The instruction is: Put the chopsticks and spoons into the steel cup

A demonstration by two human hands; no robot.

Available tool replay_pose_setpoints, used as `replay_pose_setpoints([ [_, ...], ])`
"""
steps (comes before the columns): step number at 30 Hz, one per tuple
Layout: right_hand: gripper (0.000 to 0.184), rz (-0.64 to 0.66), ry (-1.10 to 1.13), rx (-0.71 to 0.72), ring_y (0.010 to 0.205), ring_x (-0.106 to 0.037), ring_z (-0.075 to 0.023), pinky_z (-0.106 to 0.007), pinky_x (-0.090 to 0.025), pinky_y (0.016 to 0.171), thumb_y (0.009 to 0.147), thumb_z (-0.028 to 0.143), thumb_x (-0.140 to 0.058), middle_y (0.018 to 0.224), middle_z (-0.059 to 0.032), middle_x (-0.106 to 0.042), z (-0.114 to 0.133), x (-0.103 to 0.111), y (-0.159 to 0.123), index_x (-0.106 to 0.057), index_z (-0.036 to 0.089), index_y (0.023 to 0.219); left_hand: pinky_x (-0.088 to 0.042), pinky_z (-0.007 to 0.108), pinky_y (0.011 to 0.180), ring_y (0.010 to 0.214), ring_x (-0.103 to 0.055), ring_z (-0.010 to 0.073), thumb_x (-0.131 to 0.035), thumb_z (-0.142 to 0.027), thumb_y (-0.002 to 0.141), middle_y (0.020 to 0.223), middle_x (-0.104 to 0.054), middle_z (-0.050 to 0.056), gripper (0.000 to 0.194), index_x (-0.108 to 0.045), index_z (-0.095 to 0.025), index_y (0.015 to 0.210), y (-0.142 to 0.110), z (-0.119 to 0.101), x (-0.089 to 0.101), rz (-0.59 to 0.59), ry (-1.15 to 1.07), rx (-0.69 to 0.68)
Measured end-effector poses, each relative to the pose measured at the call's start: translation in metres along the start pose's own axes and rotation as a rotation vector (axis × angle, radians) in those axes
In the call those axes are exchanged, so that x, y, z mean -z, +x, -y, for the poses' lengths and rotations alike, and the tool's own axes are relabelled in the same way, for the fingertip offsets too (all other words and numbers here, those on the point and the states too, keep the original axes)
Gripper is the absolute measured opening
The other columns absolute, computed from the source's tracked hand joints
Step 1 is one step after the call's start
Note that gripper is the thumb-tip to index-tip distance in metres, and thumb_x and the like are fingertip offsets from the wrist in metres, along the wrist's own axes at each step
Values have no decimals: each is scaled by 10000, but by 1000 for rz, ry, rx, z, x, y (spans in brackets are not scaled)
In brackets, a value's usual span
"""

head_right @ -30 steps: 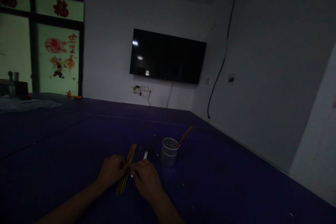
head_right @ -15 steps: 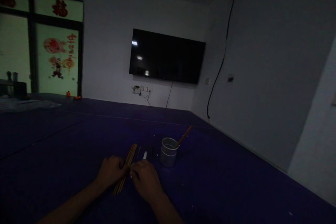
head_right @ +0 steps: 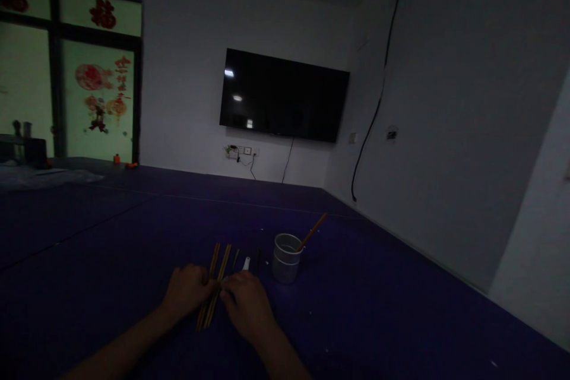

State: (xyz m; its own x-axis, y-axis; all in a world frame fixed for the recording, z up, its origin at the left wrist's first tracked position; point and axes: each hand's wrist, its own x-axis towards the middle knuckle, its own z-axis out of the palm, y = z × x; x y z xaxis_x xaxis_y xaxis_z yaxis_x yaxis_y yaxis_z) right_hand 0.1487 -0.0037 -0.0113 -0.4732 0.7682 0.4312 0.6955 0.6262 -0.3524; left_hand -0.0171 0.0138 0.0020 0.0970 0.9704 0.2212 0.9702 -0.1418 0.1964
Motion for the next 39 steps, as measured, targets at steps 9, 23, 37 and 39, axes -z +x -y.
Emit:
replay_pose_setpoints([
  [9, 219, 6, -8, -5, 984, -572, -183, -309, -401, 876, 876, 214, -483, 1010, -37, -678, 4, 3, -1, -661, 230, 1003, -368, 432, 798, 877, -627, 294, -373, -380, 794, 836, -703, 135, 389, -684, -159, 718, 1, 3, 3, 7, 49, 19],
  [23, 187, -16, -10, 6, 952, -581, -170, -285, -401, 860, 879, 202, -481, 977, -36, -681, 7, 2, 0, -659, 212, 935, -366, 423, 821, 909, -624, 288, -361, -363, 823, 897, -700, 146, 389, -688, -156, 779, 0, 5, -1, 14, 119, -58],
  [37, 201, 27, -48, 2, 964, -573, -164, -279, -396, 862, 878, 187, -479, 986, -27, -675, 6, 3, 1, -661, 217, 958, -401, 449, 833, 896, -642, 307, -392, -298, 811, 908, -701, 158, 330, -678, -133, 829, 3, 5, 4, 61, 149, -91],
  [39, 200, 19, -44, 5, 965, -573, -163, -278, -395, 863, 878, 183, -480, 987, -28, -675, 7, 3, 1, -662, 214, 956, -409, 449, 823, 894, -645, 310, -394, -290, 809, 904, -700, 161, 327, -680, -132, 829, 3, 5, 5, 70, 154, -97],
])
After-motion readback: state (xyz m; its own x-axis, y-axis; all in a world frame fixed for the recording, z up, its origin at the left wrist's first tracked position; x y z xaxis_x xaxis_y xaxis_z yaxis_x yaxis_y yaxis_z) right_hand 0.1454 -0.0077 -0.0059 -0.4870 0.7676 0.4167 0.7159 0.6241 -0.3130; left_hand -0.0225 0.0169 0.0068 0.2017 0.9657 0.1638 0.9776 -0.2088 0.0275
